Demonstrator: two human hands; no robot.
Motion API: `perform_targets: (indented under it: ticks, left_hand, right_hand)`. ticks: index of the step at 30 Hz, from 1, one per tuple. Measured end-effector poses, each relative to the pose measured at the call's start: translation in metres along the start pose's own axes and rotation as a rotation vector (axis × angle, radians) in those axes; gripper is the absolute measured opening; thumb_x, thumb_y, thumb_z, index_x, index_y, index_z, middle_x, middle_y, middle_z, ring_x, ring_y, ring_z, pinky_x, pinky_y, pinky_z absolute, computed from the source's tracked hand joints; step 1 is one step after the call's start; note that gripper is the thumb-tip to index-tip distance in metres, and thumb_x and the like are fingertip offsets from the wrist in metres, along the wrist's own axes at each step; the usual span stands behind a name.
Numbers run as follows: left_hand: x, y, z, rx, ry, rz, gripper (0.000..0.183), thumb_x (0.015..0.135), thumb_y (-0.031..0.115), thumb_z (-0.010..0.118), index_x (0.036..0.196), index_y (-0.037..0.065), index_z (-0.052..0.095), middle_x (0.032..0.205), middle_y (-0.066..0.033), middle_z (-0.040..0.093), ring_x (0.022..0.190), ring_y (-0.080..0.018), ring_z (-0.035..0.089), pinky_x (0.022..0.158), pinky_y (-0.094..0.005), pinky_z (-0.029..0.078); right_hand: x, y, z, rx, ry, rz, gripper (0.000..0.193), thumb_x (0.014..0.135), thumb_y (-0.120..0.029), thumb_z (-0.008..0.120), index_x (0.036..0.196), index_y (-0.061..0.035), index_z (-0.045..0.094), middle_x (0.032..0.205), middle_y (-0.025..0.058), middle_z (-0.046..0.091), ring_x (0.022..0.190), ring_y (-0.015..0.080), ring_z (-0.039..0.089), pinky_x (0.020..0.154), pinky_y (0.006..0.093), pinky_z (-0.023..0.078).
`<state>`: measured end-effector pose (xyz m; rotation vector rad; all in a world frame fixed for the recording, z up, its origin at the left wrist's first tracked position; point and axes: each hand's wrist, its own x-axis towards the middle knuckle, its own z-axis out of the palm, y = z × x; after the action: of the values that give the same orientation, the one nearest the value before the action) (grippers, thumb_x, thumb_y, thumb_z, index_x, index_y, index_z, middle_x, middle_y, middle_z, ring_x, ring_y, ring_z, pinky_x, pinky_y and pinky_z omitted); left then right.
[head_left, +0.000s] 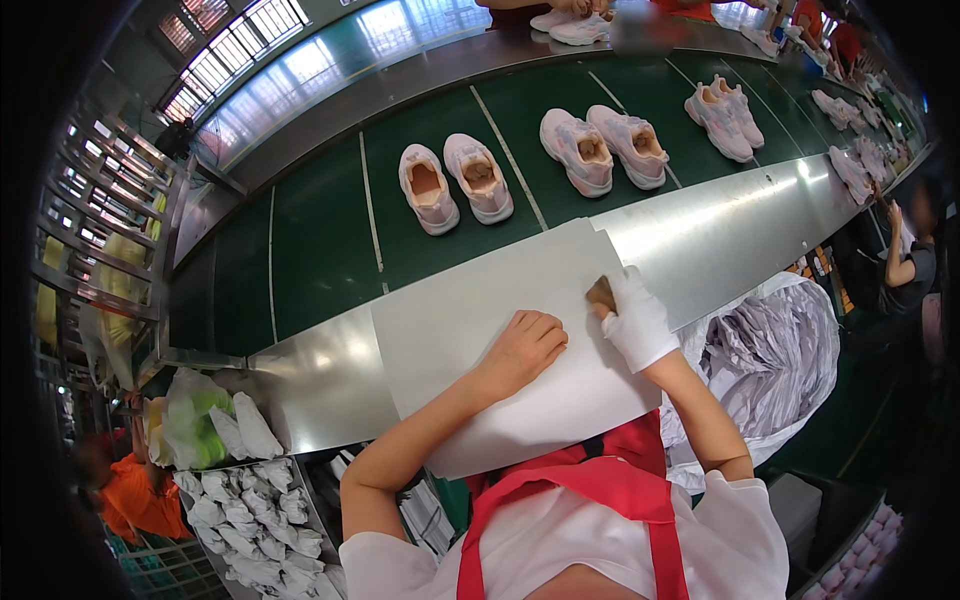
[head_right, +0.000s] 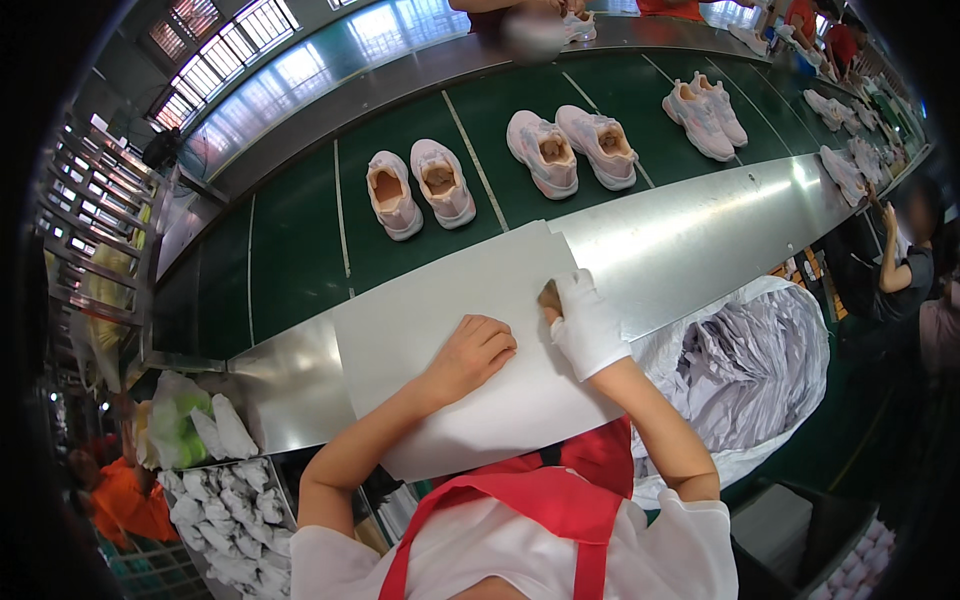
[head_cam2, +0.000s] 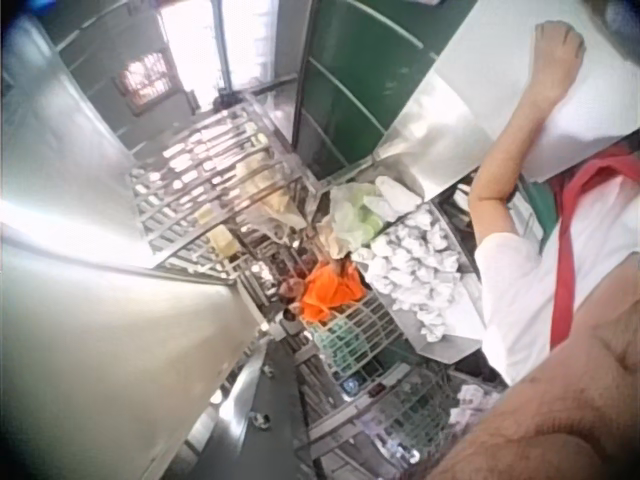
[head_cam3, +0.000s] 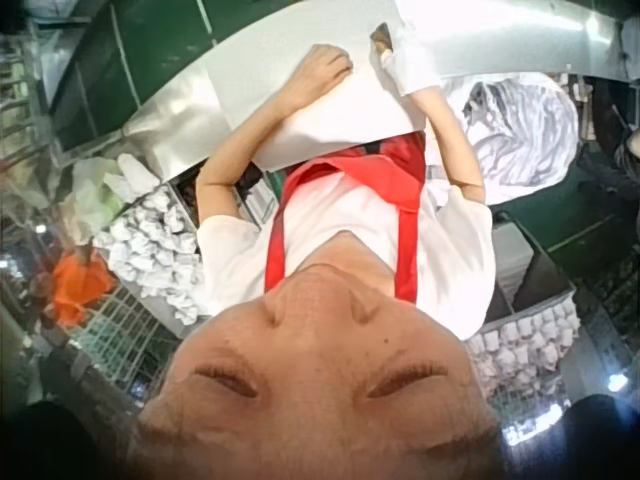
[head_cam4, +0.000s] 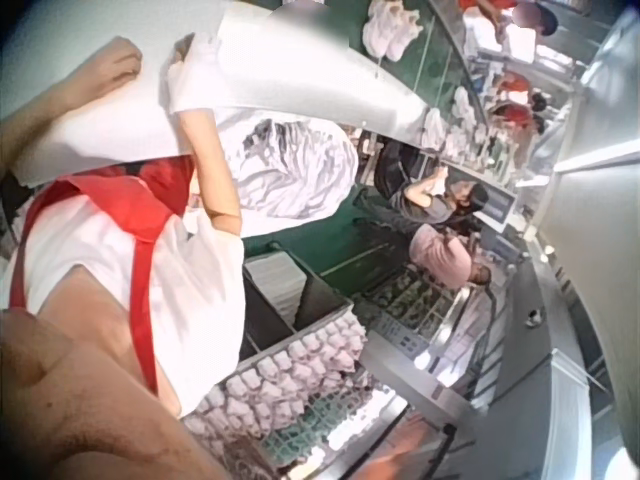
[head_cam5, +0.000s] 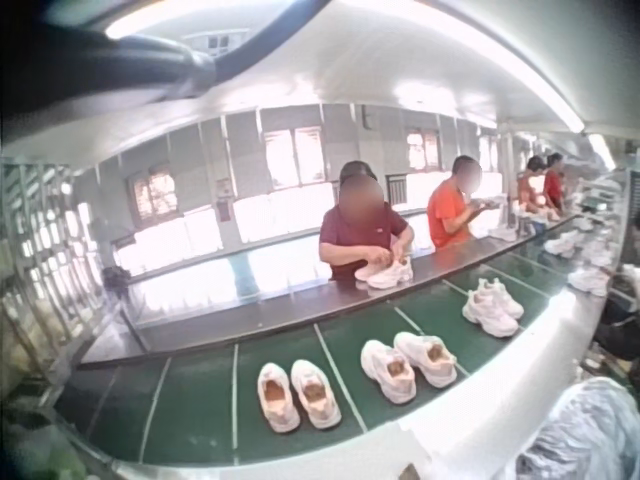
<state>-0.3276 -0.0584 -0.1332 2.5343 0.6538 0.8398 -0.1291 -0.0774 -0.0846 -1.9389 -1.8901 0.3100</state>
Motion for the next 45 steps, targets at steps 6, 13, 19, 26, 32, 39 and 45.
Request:
perform_targets:
  ticks: [6, 13, 19, 26, 32, 39, 45]
  left_hand:
    - [0.009, 0.002, 0.0, 0.027, 0.089, -0.03, 0.034, 0.069, 0.003, 0.066, 0.101, 0.003, 0.058, 0.12, -0.0093, 0.053, 0.1, -0.0275, 0.049, 0.085, -0.0338, 0.041]
    - [0.015, -0.004, 0.014, 0.35, 0.07, 0.261, 0.013, 0.07, 0.01, 0.056, 0.079, 0.002, 0.053, 0.094, -0.0153, 0.054, 0.116, -0.0323, 0.048, 0.104, -0.0528, 0.029]
    - [0.025, -0.008, 0.031, 0.225, 0.142, 0.207, 0.019, 0.073, 0.016, 0.057, 0.083, 0.001, 0.05, 0.086, -0.0124, 0.048, 0.09, -0.028, 0.05, 0.103, -0.0448, 0.031]
    - [0.021, -0.024, 0.018, 0.211, 0.182, 0.166, 0.017, 0.075, 0.016, 0.058, 0.08, 0.002, 0.05, 0.083, -0.012, 0.048, 0.087, -0.0281, 0.05, 0.104, -0.0451, 0.03]
    - [0.04, -0.007, -0.002, 0.111, 0.127, 0.21, 0.024, 0.074, 0.024, 0.06, 0.066, 0.006, 0.047, 0.064, -0.0099, 0.049, 0.068, -0.0283, 0.053, 0.081, -0.0431, 0.044]
    - [0.081, 0.029, -0.039, -0.086, -0.16, -0.076, 0.021, 0.078, 0.028, 0.065, 0.072, 0.008, 0.06, 0.058, -0.0079, 0.055, 0.053, -0.0265, 0.054, 0.06, -0.0369, 0.042]
    - [0.144, 0.07, -0.041, -0.106, -0.215, -0.284, 0.015, 0.073, 0.015, 0.068, 0.069, 0.004, 0.059, 0.055, -0.0076, 0.047, 0.053, -0.0218, 0.041, 0.05, -0.0318, 0.032]
  right_hand:
    - [-0.006, -0.007, -0.007, 0.269, -0.441, -0.235, 0.014, 0.078, -0.012, 0.056, 0.09, -0.0057, 0.056, 0.081, 0.0198, 0.059, 0.078, 0.0375, 0.058, 0.07, 0.0433, 0.046]
    - [-0.003, 0.026, -0.024, 0.241, 0.058, -0.149, 0.03, 0.075, -0.009, 0.057, 0.102, 0.0045, 0.056, 0.101, 0.0179, 0.06, 0.084, 0.0264, 0.059, 0.076, 0.0344, 0.047]
    - [0.02, 0.072, -0.007, 0.267, -0.015, -0.043, 0.031, 0.078, -0.006, 0.06, 0.106, 0.0043, 0.053, 0.1, 0.0157, 0.058, 0.086, 0.0274, 0.056, 0.081, 0.0332, 0.045]
    - [0.04, 0.033, 0.001, 0.294, 0.011, 0.027, 0.027, 0.08, -0.003, 0.06, 0.105, 0.0044, 0.053, 0.093, 0.0146, 0.06, 0.083, 0.0268, 0.057, 0.079, 0.0323, 0.045]
    - [0.032, 0.029, -0.027, 0.256, 0.159, -0.324, 0.031, 0.075, -0.01, 0.059, 0.102, 0.0036, 0.054, 0.088, 0.0159, 0.058, 0.08, 0.0287, 0.057, 0.076, 0.0358, 0.046]
    - [0.042, 0.068, -0.058, 0.399, 0.169, -0.334, 0.042, 0.076, -0.025, 0.064, 0.11, -0.0017, 0.056, 0.104, 0.0174, 0.059, 0.09, 0.0312, 0.057, 0.079, 0.0389, 0.046]
    - [-0.075, 0.282, -0.112, 0.896, 0.739, 0.513, 0.021, 0.093, -0.02, 0.047, 0.086, -0.0037, 0.058, 0.065, -0.0004, 0.054, 0.053, 0.0048, 0.045, 0.051, 0.0198, 0.037]
